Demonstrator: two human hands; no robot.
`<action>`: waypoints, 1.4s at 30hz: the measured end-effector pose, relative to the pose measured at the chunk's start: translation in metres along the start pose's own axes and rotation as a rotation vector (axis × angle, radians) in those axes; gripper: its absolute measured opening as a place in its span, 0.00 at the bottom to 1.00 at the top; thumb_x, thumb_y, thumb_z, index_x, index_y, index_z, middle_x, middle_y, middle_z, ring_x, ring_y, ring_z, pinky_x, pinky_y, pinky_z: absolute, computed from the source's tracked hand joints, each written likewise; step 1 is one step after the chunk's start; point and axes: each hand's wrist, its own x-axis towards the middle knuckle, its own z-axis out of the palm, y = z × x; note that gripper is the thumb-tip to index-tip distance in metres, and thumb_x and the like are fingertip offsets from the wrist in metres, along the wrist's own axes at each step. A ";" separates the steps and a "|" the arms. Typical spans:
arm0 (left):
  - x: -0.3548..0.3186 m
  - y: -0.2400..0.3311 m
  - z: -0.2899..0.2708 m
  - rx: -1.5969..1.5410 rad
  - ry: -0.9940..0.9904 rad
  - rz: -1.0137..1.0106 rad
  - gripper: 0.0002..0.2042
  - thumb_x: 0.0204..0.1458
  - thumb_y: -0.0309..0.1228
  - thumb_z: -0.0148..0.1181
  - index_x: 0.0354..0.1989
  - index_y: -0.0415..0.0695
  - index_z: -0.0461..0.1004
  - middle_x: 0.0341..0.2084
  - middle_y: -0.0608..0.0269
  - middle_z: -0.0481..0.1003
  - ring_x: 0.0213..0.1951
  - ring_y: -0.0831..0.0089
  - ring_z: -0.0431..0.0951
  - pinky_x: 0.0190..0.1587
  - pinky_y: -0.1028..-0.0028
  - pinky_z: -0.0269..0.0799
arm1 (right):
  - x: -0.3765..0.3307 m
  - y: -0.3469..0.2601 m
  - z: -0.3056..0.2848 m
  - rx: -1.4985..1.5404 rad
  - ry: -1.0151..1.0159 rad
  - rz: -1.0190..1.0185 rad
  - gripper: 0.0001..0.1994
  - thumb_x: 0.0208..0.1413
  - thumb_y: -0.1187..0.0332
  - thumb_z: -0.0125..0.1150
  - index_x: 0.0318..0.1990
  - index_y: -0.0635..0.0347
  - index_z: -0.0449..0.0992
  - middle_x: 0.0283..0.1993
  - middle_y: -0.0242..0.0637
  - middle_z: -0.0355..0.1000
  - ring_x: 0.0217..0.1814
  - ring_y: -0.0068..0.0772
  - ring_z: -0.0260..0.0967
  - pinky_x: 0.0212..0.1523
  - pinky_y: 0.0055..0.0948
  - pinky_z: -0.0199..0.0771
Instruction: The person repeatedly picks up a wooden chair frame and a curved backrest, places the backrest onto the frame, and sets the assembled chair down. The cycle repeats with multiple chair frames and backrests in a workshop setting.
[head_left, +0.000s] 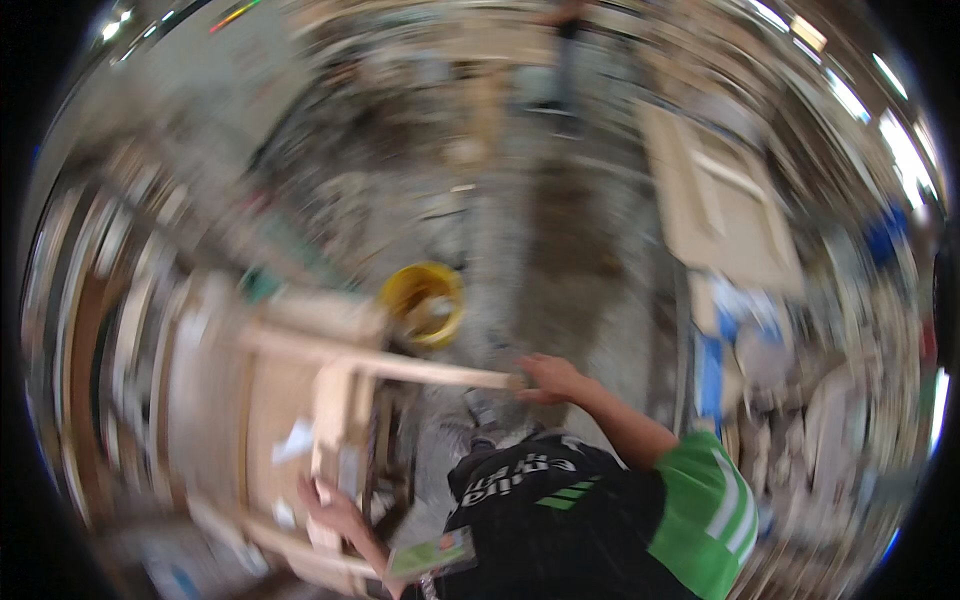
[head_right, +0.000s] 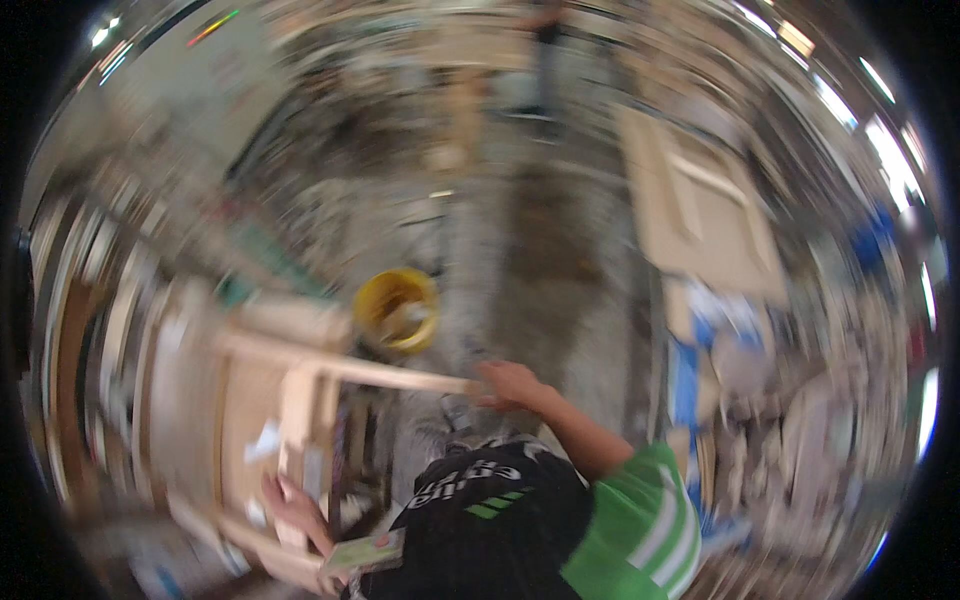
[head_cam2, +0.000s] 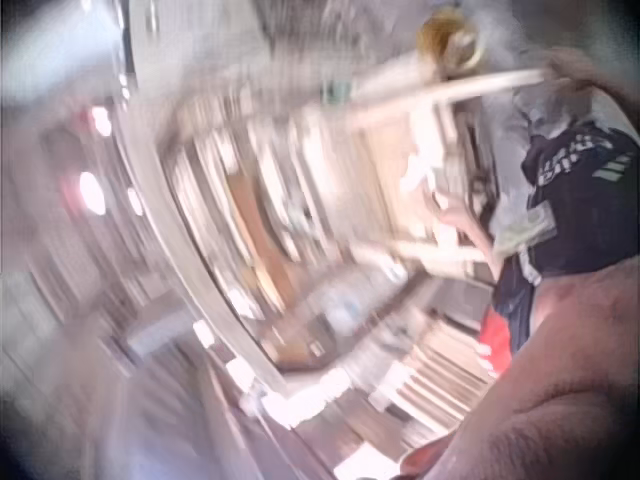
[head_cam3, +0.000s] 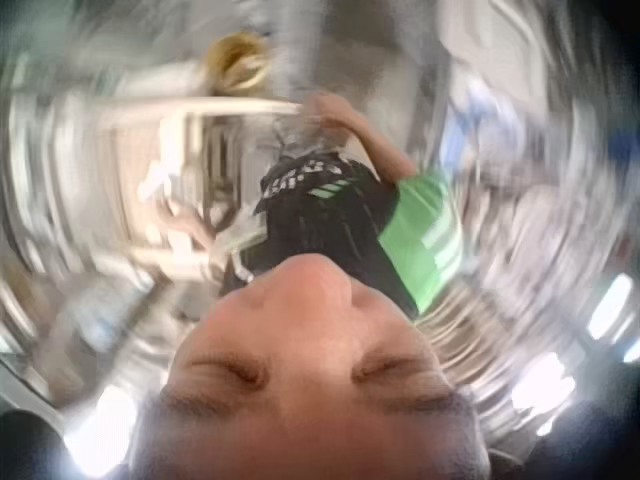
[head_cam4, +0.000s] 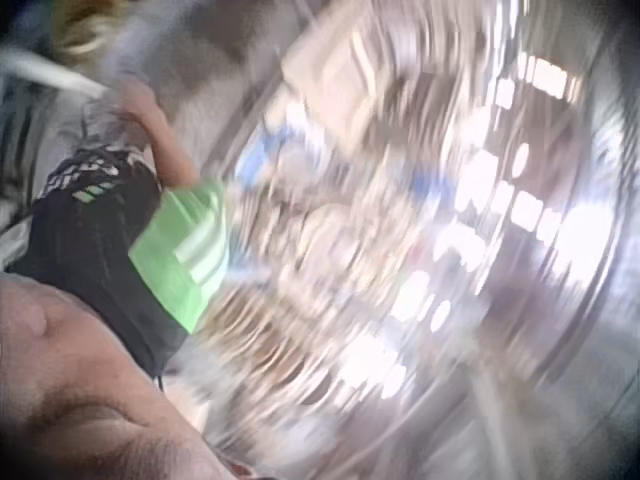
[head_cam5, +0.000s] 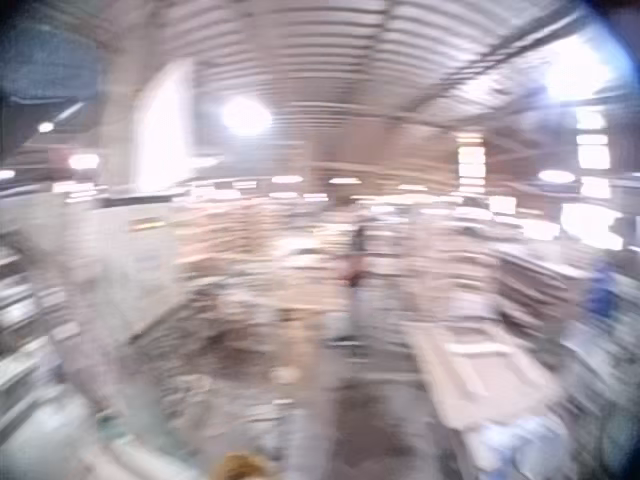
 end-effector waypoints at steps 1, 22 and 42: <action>-0.006 0.018 0.010 -0.008 -0.118 0.023 0.20 0.66 0.34 0.59 0.59 0.30 0.74 0.52 0.38 0.79 0.52 0.50 0.80 0.57 0.58 0.75 | -0.013 0.011 -0.002 0.054 0.031 0.044 0.41 0.52 0.44 0.70 0.69 0.56 0.64 0.63 0.54 0.70 0.64 0.58 0.69 0.62 0.50 0.72; -0.204 0.249 0.178 -0.363 -1.230 0.594 0.14 0.63 0.28 0.61 0.52 0.30 0.76 0.34 0.57 0.80 0.34 0.75 0.78 0.38 0.74 0.76 | -0.545 0.185 -0.126 0.484 1.979 0.785 0.15 0.67 0.61 0.61 0.50 0.65 0.79 0.34 0.31 0.77 0.34 0.15 0.71 0.33 0.23 0.71; -0.221 0.200 0.128 -0.053 -1.169 0.682 0.16 0.54 0.34 0.66 0.47 0.37 0.80 0.30 0.47 0.83 0.32 0.53 0.85 0.38 0.58 0.78 | -0.593 0.310 -0.278 -0.080 1.654 1.516 0.30 0.59 0.49 0.51 0.53 0.73 0.72 0.49 0.65 0.77 0.54 0.67 0.76 0.58 0.54 0.72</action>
